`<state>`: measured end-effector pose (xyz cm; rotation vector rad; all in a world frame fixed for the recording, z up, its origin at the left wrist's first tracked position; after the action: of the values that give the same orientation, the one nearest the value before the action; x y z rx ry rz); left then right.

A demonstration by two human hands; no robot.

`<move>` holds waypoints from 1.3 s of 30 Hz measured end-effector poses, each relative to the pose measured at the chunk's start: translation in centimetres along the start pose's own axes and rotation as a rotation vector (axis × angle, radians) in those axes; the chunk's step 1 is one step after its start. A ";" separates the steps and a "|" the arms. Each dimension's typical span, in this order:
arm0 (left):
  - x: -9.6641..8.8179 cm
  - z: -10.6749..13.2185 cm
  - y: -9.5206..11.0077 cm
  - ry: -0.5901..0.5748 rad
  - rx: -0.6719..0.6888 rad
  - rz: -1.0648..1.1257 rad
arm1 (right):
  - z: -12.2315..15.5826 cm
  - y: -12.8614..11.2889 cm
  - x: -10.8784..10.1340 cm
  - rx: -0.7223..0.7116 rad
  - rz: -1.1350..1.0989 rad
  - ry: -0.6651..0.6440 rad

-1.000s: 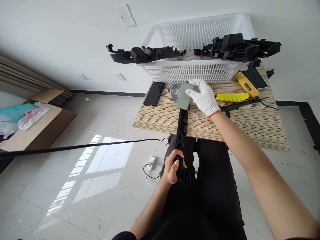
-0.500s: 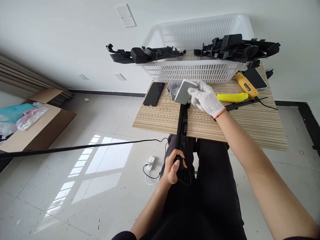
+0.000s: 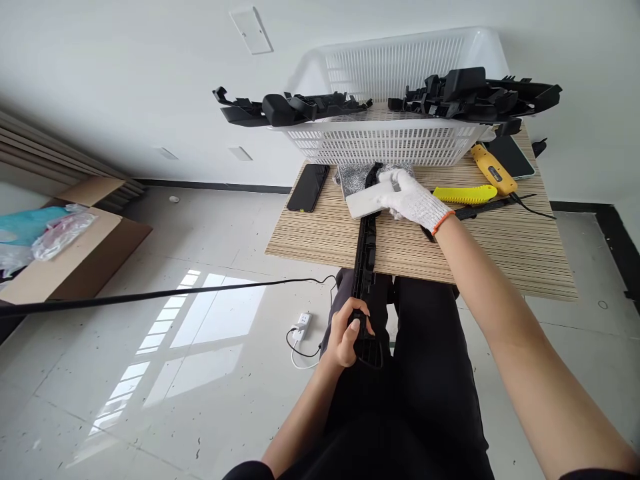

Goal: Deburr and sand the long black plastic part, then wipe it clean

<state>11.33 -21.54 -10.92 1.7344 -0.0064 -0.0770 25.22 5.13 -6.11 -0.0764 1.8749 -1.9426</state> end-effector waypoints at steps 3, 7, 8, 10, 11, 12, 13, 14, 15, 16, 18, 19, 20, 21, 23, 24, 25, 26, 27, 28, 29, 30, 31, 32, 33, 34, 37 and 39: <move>0.0 0.0 0.0 -0.007 -0.007 -0.004 | 0.3 -1.0 -1.3 -0.083 -0.081 0.161; 0.0 0.0 0.0 -0.002 -0.015 -0.010 | 0.7 -2.1 -0.6 -0.156 -0.018 0.089; 0.0 0.0 0.0 -0.003 -0.014 -0.015 | 0.8 -2.3 -0.8 -0.187 0.057 0.109; 0.0 -0.1 0.0 -0.003 -0.012 -0.020 | 1.0 -2.8 -1.8 -0.262 0.189 0.231; 0.0 -0.1 0.0 -0.006 -0.012 -0.021 | 1.2 -3.1 -2.4 -0.301 0.217 0.304; 0.1 -0.1 0.0 -0.007 -0.012 -0.019 | 1.3 -3.3 -2.9 -0.330 0.212 0.348; 0.1 -0.1 0.1 -0.008 -0.012 -0.016 | 1.3 -3.3 -3.0 -0.345 0.188 0.344; 0.1 -0.1 0.1 -0.010 -0.010 -0.013 | 1.2 -3.3 -2.8 -0.347 0.163 0.295; 0.1 -0.1 0.1 -0.011 -0.009 -0.011 | 1.1 -3.3 -2.4 -0.342 0.155 0.232; 0.1 -0.1 0.1 -0.011 -0.007 -0.010 | 1.0 -3.3 -2.1 -0.329 0.173 0.184; 0.1 -0.1 0.1 -0.010 -0.008 -0.009 | 1.1 -3.4 -2.3 -0.307 0.251 0.216; 0.1 -0.1 0.1 -0.009 -0.009 -0.010 | 1.2 -3.5 -2.8 -0.308 0.271 0.292; 0.1 -0.1 0.0 -0.008 -0.011 -0.012 | 1.4 -3.6 -3.4 -0.309 0.257 0.370; 0.1 -0.1 0.0 -0.006 -0.012 -0.015 | 1.4 -3.5 -3.9 -0.301 0.211 0.415; 0.0 -0.1 0.0 -0.005 -0.009 -0.019 | 0.9 -2.7 -3.8 -0.237 0.086 0.360; 0.0 -0.1 0.0 -0.005 -0.006 -0.020 | 0.6 -2.2 -3.4 -0.194 0.043 0.291; 0.1 -0.1 0.1 -0.005 -0.003 -0.018 | 0.3 -1.8 -3.1 -0.161 0.027 0.242; 0.1 -0.1 0.1 -0.005 -0.002 -0.014 | 0.2 -1.6 -3.2 -0.147 0.035 0.237; 0.1 -0.1 0.1 -0.005 -0.001 -0.010 | 0.2 -1.6 -3.5 -0.155 0.058 0.276; 0.1 -0.1 0.0 -0.005 -0.001 -0.008 | 0.4 -1.8 -4.0 -0.174 0.086 0.336; 0.1 -0.1 0.0 -0.004 -0.001 -0.007 | 0.5 -2.0 -4.5 -0.192 0.112 0.392; 0.1 -0.1 0.0 -0.003 -0.001 -0.007 | 0.7 -2.2 -4.8 -0.200 0.135 0.423; 0.1 -0.1 0.0 -0.003 -0.002 -0.008 | 0.7 -2.4 -4.7 -0.196 0.156 0.419; 0.1 -0.1 0.0 -0.005 -0.004 -0.009 | 0.7 -2.4 -4.5 -0.184 0.176 0.382; 0.1 -0.1 0.0 -0.005 -0.004 -0.009 | 0.6 -2.4 -4.0 -0.164 0.188 0.333; 0.1 -0.1 0.0 -0.004 -0.003 -0.008 | 0.6 -2.3 -3.6 -0.143 0.184 0.283; 0.0 -0.1 0.0 0.003 0.003 -0.010 | 0.6 -1.9 -2.1 -0.120 0.081 0.157; 0.0 -0.1 0.0 0.004 0.006 -0.010 | 0.6 -1.9 -1.6 -0.154 0.012 0.116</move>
<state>11.32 -21.45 -10.91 1.7409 0.0056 -0.0808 26.33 5.04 -3.79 0.0014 2.0937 -1.8276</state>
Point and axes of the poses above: each hand's wrist, its own z-axis away from the middle knuckle, its own x-axis out of the palm, y = z × x, the point moved 8 cm from there along -z, towards the middle knuckle, and after that the axes turned 1 degree about -x, right-handed, at the moved point
